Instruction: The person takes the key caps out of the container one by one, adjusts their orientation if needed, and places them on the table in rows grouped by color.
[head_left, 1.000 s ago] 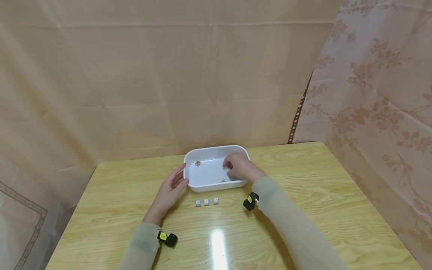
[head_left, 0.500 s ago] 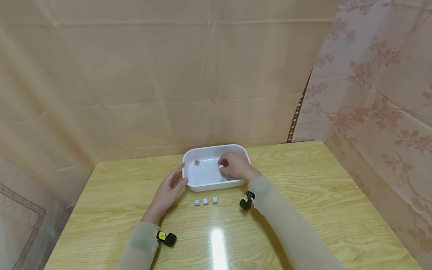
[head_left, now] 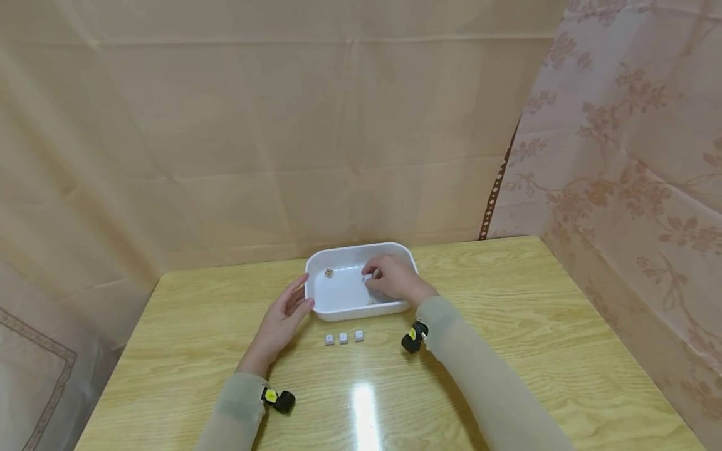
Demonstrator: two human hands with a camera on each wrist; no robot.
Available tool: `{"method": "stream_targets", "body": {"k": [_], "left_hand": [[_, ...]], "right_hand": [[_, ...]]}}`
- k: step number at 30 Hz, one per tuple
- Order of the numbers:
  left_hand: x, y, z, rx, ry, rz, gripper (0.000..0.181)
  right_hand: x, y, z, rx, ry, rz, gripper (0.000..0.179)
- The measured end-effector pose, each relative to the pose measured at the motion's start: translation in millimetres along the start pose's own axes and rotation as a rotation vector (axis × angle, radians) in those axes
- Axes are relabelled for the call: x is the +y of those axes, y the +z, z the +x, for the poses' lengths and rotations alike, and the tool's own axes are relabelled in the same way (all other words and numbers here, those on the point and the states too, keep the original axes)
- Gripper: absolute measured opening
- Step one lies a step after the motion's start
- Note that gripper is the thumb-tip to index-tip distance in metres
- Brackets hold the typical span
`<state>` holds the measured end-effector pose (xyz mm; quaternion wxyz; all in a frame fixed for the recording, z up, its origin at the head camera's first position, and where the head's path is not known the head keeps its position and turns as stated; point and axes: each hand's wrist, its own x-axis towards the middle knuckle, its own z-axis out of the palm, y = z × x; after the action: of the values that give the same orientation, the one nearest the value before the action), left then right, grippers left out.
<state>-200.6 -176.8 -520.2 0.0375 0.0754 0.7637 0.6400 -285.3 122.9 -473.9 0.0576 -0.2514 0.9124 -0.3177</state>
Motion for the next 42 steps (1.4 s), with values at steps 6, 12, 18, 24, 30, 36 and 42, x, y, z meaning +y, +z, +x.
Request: {"method": "stream_targets", "body": {"k": [6, 12, 18, 24, 30, 36, 42], "left_hand": [[1.7, 0.1, -0.2, -0.004, -0.001, 0.006, 0.062], [3.8, 1.7, -1.1, -0.010, -0.006, 0.006, 0.062], [0.9, 1.9, -1.1, -0.006, -0.001, 0.010, 0.061], [-1.6, 1.6, -1.8, -0.004, -0.007, 0.009, 0.061], [-1.8, 3.6, -1.6, -0.004, -0.013, 0.002, 0.062], [-1.5, 2.7, -1.3, 0.002, -0.007, 0.016, 0.061], [-2.2, 0.6, -0.9, 0.005, -0.011, 0.031, 0.062]], "right_hand": [[-11.0, -9.8, -7.9, 0.047, -0.061, 0.038, 0.020], [-25.0, -17.4, -25.4, 0.108, -0.119, 0.112, 0.023], [-33.1, -15.2, -50.2, 0.177, -0.143, 0.214, 0.020], [-33.1, -5.3, -73.3, 0.244, -0.168, 0.267, 0.019], [-31.2, 4.8, -93.4, 0.242, -0.151, 0.295, 0.022], [-32.3, 14.3, -108.1, 0.182, -0.182, 0.323, 0.020], [-27.7, 26.7, -116.2, 0.136, -0.194, 0.318, 0.020]]}}
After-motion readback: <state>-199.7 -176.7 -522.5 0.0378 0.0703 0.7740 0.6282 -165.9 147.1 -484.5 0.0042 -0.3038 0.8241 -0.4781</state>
